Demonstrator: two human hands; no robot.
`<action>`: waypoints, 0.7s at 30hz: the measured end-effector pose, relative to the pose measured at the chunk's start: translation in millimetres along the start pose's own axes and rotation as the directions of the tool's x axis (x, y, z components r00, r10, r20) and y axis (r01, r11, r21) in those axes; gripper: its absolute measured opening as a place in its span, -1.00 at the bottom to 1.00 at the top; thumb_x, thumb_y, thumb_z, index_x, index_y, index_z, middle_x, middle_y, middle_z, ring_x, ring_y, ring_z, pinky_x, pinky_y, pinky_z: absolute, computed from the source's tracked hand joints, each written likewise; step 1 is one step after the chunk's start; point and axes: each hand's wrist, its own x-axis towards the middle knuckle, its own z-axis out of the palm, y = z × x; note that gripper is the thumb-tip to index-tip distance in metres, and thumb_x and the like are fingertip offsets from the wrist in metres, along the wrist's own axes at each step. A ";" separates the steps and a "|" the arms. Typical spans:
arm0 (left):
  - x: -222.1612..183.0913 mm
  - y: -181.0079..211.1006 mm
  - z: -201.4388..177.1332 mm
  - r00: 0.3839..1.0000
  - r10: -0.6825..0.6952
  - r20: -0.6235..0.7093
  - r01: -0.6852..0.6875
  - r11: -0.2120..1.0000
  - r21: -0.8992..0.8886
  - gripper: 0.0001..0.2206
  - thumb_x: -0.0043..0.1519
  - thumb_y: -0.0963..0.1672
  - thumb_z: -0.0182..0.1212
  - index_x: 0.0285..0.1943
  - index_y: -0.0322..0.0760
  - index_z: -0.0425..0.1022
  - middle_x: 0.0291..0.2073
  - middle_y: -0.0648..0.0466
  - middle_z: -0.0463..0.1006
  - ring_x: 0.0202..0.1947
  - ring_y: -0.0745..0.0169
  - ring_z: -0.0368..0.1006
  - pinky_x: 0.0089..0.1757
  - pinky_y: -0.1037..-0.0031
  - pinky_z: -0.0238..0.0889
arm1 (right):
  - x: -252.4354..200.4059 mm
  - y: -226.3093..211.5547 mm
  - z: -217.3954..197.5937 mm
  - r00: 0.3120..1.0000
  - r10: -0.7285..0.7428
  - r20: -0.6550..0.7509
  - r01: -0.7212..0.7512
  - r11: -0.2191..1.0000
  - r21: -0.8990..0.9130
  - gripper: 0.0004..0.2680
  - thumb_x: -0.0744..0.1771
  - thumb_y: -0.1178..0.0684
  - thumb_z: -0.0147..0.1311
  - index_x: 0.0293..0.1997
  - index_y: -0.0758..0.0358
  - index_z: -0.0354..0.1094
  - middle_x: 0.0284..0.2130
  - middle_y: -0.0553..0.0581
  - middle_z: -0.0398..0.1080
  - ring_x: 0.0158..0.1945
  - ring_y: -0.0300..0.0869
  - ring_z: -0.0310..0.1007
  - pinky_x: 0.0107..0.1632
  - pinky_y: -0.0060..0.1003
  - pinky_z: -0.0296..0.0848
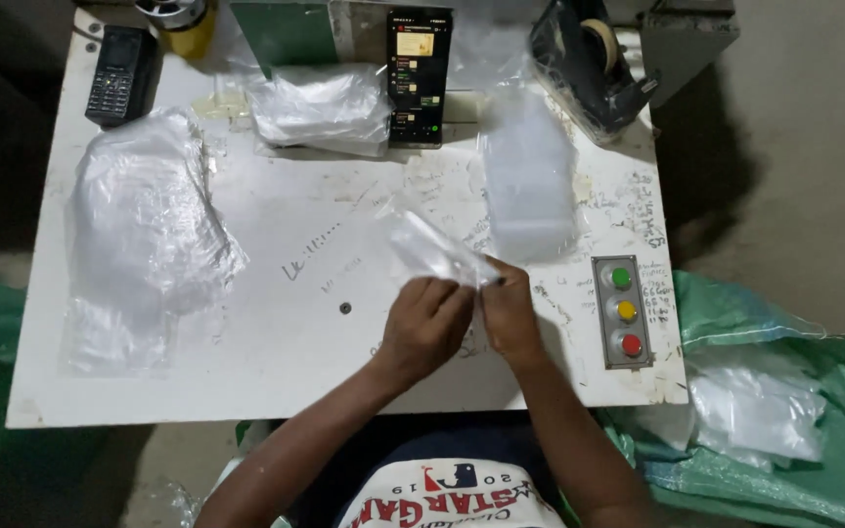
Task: Organizing and folding small plastic bags on a factory workstation table.
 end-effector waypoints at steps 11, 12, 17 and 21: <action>-29.0 3.4 -39.6 0.902 -0.288 0.322 0.367 0.905 -0.217 -0.94 0.26 -0.21 0.22 -0.14 -0.27 0.55 -0.41 0.00 0.46 -0.43 -0.05 0.40 -0.37 0.23 0.24 | -40.7 118.4 38.1 0.686 0.559 0.466 -0.717 0.410 0.563 -0.80 0.42 -0.04 -0.02 -0.08 0.17 0.55 -0.27 0.19 0.57 -0.26 -0.09 0.54 -0.11 -0.19 0.48; -28.1 -1.1 -49.0 0.903 -0.293 0.315 0.368 0.905 -0.212 -0.94 0.26 -0.21 0.22 -0.14 -0.27 0.55 -0.41 0.00 0.46 -0.43 -0.05 0.40 -0.37 0.23 0.24 | -28.6 107.4 44.3 0.685 0.556 0.471 -0.720 0.414 0.557 -0.80 0.42 -0.04 -0.02 -0.08 0.17 0.55 -0.27 0.19 0.57 -0.26 -0.09 0.54 -0.11 -0.19 0.48; -34.4 -9.1 -106.0 0.690 -0.400 0.604 0.484 0.875 0.026 -0.57 0.45 -0.12 -0.08 0.41 -0.60 0.27 0.32 -0.47 0.32 0.37 -0.47 0.17 0.33 -0.06 -0.12 | -16.1 93.6 28.9 0.780 0.149 0.607 -0.464 0.788 0.404 -0.43 0.31 -0.16 0.23 0.41 0.41 0.19 0.16 0.17 0.14 0.10 -0.10 0.30 0.22 0.00 0.44; -62.2 -18.1 -101.8 0.673 -0.452 0.586 0.520 0.852 0.061 -0.52 0.47 -0.04 -0.22 0.55 -0.34 0.15 0.46 -0.24 0.21 0.46 -0.26 0.08 0.38 0.05 -0.18 | 10.3 -68.3 28.2 0.943 0.274 0.187 -0.267 0.962 -0.062 -0.72 0.43 0.00 -0.08 0.15 0.40 0.43 -0.21 0.21 0.45 -0.14 -0.12 0.36 0.00 -0.19 0.41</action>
